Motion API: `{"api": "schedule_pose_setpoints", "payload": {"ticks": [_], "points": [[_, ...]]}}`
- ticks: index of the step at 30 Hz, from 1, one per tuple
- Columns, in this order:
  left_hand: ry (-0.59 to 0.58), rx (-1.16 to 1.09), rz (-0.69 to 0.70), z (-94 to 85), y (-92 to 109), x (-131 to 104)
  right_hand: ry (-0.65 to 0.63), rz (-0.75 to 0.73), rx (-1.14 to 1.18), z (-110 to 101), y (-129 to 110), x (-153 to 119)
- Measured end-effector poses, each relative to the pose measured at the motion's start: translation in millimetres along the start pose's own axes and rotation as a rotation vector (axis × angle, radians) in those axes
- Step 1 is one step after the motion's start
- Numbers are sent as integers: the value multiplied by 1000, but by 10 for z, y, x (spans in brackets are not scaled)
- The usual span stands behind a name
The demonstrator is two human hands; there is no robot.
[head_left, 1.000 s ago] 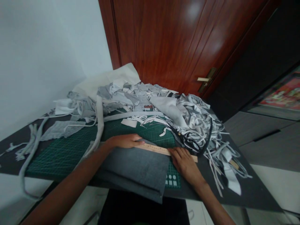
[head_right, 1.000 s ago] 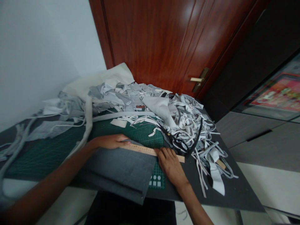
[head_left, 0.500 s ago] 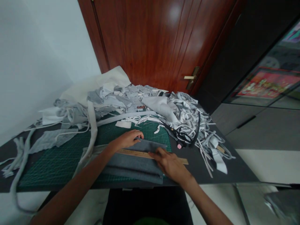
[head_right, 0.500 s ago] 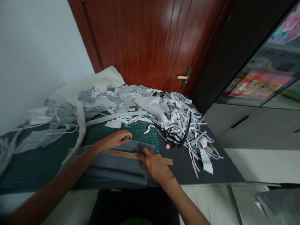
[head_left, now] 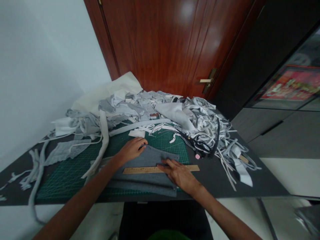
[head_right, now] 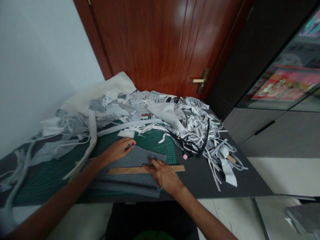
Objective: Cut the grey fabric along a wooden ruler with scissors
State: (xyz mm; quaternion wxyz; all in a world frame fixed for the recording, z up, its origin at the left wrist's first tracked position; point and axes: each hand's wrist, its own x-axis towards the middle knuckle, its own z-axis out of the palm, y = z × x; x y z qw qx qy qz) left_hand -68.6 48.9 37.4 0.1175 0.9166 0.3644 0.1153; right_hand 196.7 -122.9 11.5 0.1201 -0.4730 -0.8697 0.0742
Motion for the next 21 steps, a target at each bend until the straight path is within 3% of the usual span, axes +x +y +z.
{"api": "schedule_pose_setpoints", "payload": {"ticks": [4, 8, 11, 15, 21], "points": [[29, 98, 81, 146, 135, 153, -31, -43, 39, -72, 74, -68], [-19, 146, 252, 299, 283, 326, -10, -29, 38, -46, 61, -107], [-48, 93, 284, 364, 339, 449, 14, -16, 28, -44, 44, -112], [-19, -139, 203, 417, 240, 619, 23, 54, -15, -171, 151, -129], [-20, -564, 169, 424, -38, 745, 102, 291, -53, -325, 533, -212]]}}
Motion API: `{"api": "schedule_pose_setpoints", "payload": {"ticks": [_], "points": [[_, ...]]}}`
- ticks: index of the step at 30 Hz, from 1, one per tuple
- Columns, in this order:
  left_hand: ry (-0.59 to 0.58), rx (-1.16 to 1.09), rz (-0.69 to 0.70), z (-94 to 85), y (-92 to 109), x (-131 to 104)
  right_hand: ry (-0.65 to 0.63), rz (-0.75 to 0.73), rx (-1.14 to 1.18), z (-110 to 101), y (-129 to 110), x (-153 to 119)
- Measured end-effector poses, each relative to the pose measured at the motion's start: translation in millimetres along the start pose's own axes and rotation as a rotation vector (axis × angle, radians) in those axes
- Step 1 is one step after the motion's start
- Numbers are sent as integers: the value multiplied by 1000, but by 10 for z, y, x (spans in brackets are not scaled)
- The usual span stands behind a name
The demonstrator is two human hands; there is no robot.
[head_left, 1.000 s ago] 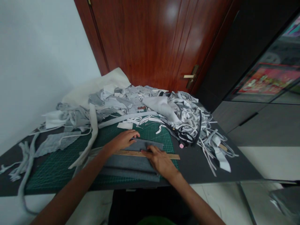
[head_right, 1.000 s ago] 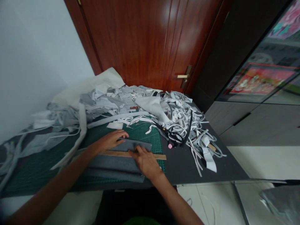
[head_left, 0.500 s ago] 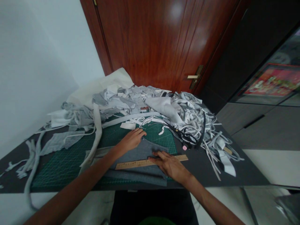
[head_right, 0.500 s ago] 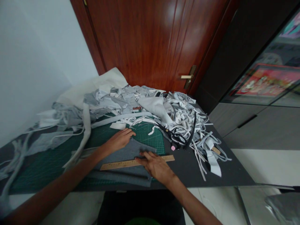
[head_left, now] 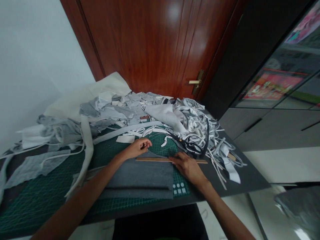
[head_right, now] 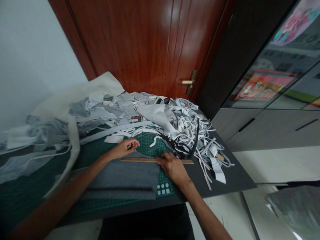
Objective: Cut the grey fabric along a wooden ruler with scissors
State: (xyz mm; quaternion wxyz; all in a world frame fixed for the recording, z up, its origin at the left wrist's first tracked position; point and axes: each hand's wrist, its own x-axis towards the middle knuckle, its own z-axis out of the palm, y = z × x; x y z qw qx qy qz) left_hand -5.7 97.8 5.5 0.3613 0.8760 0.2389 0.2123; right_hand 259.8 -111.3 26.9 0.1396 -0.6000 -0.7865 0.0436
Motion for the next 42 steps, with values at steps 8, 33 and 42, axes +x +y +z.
{"api": "schedule_pose_setpoints", "payload": {"ticks": [8, 33, 42], "points": [[83, 162, 152, -120, 220, -181, 96, 88, 103, 104, 22, 272], [177, 497, 406, -166, 410, -252, 37, -9, -32, 146, -139, 354], [-227, 572, 582, 305, 657, -337, 36, -27, 2, 150, -58, 617]]}}
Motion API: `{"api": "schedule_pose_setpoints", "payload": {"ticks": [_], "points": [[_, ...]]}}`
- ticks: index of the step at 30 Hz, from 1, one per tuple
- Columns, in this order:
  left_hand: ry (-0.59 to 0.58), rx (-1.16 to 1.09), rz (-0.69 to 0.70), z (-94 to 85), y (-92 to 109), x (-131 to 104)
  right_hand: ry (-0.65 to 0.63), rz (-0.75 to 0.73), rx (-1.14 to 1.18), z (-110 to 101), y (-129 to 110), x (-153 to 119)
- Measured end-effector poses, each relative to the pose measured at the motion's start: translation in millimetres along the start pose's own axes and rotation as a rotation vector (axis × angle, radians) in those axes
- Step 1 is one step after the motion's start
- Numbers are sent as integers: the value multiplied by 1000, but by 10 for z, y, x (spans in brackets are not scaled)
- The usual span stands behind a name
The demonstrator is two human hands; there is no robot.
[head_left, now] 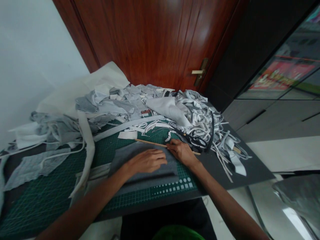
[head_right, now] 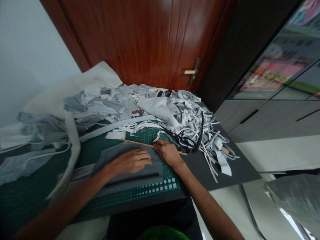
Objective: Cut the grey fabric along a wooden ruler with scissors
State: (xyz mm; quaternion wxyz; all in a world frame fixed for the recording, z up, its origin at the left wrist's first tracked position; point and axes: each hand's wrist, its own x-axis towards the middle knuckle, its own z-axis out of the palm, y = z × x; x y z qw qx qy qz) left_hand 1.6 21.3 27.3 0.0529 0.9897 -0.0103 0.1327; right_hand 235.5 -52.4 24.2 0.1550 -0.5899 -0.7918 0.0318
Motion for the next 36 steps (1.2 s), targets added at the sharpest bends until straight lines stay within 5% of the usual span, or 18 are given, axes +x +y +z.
{"api": "schedule_pose_setpoints", "payload": {"ticks": [5, 15, 24, 28, 32, 36], "points": [[-38, -125, -30, 115, 170, 15, -14, -50, 0, 38, -142, -7], [-77, -224, -61, 51, 220, -422, -19, -33, -15, 176, -554, 196], [-55, -323, -59, -36, 304, -485, 33, -89, 60, 283, -372, 432], [78, -305, -156, -69, 167, -525, 44, -111, 77, 316, -312, 419], [339, -81, -480, -136, -132, -614, 48, -131, 46, 334, -306, 401], [292, -54, -611, -163, -339, -617, 27, -104, 4, 316, -315, 413]]}}
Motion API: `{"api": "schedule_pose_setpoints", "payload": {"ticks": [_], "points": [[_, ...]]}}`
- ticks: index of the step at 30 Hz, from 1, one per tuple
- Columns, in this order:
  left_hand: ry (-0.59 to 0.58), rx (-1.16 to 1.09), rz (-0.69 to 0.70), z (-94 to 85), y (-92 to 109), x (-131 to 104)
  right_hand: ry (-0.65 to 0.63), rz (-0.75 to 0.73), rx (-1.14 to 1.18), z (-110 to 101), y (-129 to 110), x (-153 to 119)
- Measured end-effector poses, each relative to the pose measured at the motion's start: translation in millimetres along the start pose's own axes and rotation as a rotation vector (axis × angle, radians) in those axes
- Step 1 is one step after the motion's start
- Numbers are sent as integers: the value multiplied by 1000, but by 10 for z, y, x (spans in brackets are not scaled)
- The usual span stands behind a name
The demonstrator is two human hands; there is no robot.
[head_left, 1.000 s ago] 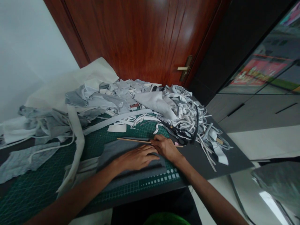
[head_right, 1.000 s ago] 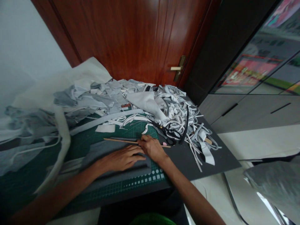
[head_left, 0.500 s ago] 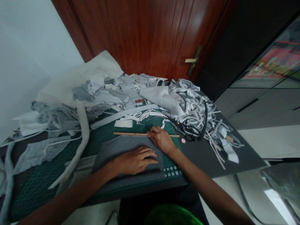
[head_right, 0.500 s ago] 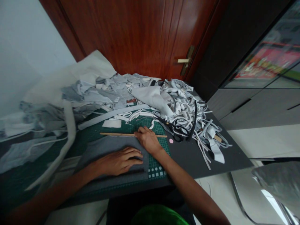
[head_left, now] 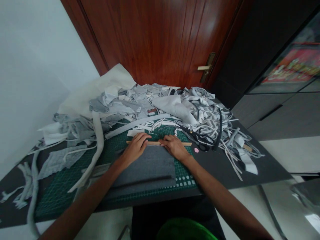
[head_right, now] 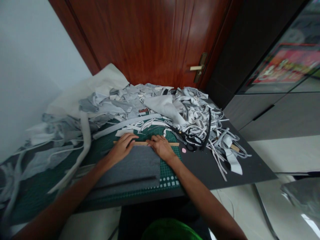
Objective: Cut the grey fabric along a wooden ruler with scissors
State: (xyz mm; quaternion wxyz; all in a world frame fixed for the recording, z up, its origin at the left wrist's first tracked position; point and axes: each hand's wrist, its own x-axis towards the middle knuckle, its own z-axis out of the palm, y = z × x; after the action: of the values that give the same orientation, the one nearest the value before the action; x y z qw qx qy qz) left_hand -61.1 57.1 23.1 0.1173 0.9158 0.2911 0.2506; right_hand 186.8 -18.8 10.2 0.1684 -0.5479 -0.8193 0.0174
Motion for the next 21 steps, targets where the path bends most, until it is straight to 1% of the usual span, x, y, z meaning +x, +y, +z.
{"api": "schedule_pose_setpoints", "payload": {"ticks": [3, 5, 7, 11, 13, 15, 17, 19, 21], "points": [[-190, -7, 73, 48, 10, 91, 2, 16, -13, -18, -17, 6], [-249, -25, 110, 94, 24, 163, 8, 27, -20, -19, -31, 10], [-262, -65, 117, 143, 11, 239, 7, 44, -21, -9, -51, 25], [-244, -86, 105, 224, -73, 339, 11, 93, -13, -21, -95, 55], [-214, -64, 119, 244, -106, 346, 60, 106, 8, -91, -82, -3], [-186, -46, 131, 251, -117, 333, 172, 127, 49, -212, 2, -166], [-178, -39, 135, 251, -110, 313, 319, 190, 91, -357, 186, -434], [-186, -36, 131, 252, -93, 295, 401, 243, 147, -483, 462, -756], [-184, -26, 123, 258, -80, 287, 434, 312, 148, -551, 776, -1064]]}}
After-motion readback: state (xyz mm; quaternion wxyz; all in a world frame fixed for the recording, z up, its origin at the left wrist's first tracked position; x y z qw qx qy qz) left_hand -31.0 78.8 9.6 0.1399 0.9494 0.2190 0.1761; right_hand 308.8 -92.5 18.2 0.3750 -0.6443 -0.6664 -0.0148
